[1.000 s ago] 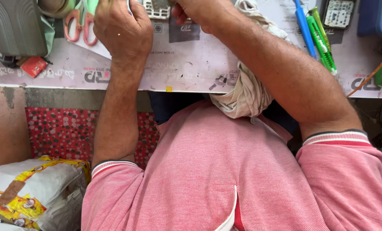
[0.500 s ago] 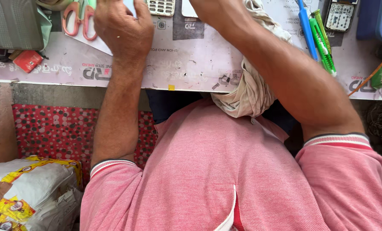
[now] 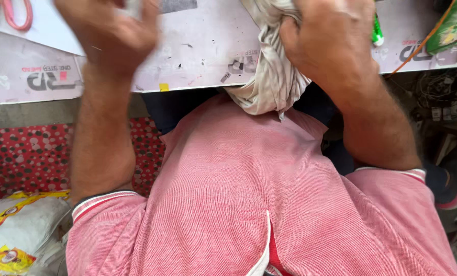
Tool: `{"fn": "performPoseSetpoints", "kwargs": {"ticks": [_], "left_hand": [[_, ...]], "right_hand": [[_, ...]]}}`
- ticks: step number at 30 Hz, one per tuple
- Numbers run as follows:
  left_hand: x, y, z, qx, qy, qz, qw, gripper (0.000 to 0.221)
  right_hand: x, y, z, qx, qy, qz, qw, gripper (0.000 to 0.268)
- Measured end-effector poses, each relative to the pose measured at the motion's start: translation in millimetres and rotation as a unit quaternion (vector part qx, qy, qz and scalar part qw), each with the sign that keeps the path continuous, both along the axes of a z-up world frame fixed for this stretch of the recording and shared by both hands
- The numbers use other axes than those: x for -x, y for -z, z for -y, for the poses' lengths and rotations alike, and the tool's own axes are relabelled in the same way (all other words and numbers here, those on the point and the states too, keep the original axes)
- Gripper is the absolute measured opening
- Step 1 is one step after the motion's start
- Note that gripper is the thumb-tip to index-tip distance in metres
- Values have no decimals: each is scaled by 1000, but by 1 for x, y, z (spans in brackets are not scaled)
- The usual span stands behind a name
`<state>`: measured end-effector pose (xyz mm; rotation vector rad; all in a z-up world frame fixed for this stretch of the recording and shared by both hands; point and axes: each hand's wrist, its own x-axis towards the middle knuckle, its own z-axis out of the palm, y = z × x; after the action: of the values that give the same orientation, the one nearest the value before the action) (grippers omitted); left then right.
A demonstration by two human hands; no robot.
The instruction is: The person cleans internal phone components using a blue brush and a white cloth, then uses a green prying tool to press along the edges of the phone frame.
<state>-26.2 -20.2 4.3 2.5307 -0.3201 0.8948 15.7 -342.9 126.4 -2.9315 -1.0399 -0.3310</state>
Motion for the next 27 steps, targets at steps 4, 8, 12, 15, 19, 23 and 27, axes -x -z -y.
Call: {"fn": "performPoseSetpoints", "kwargs": {"ticks": [4, 8, 12, 15, 19, 23, 27], "left_hand": [[29, -53, 75, 207, 242, -68, 946, 68], [53, -59, 123, 321, 297, -116, 892, 73], [71, -57, 97, 266, 223, -196, 917, 61], [96, -72, 58, 179, 164, -234, 941, 52], [107, -102, 13, 56, 91, -251, 962, 41], [97, -120, -8, -29, 22, -217, 975, 30], [83, -137, -29, -100, -35, -147, 984, 19]], "right_hand": [[15, -22, 1, -196, -19, -132, 971, 15], [28, -27, -3, -325, -143, -208, 911, 14], [28, -20, -13, -407, -193, -211, 867, 18], [25, -22, -19, -421, -184, -219, 861, 22], [11, -25, -29, -365, -134, -284, 877, 28], [-4, -2, -37, -280, -118, -263, 916, 28], [-18, 27, -45, -249, -124, -193, 941, 16]]}}
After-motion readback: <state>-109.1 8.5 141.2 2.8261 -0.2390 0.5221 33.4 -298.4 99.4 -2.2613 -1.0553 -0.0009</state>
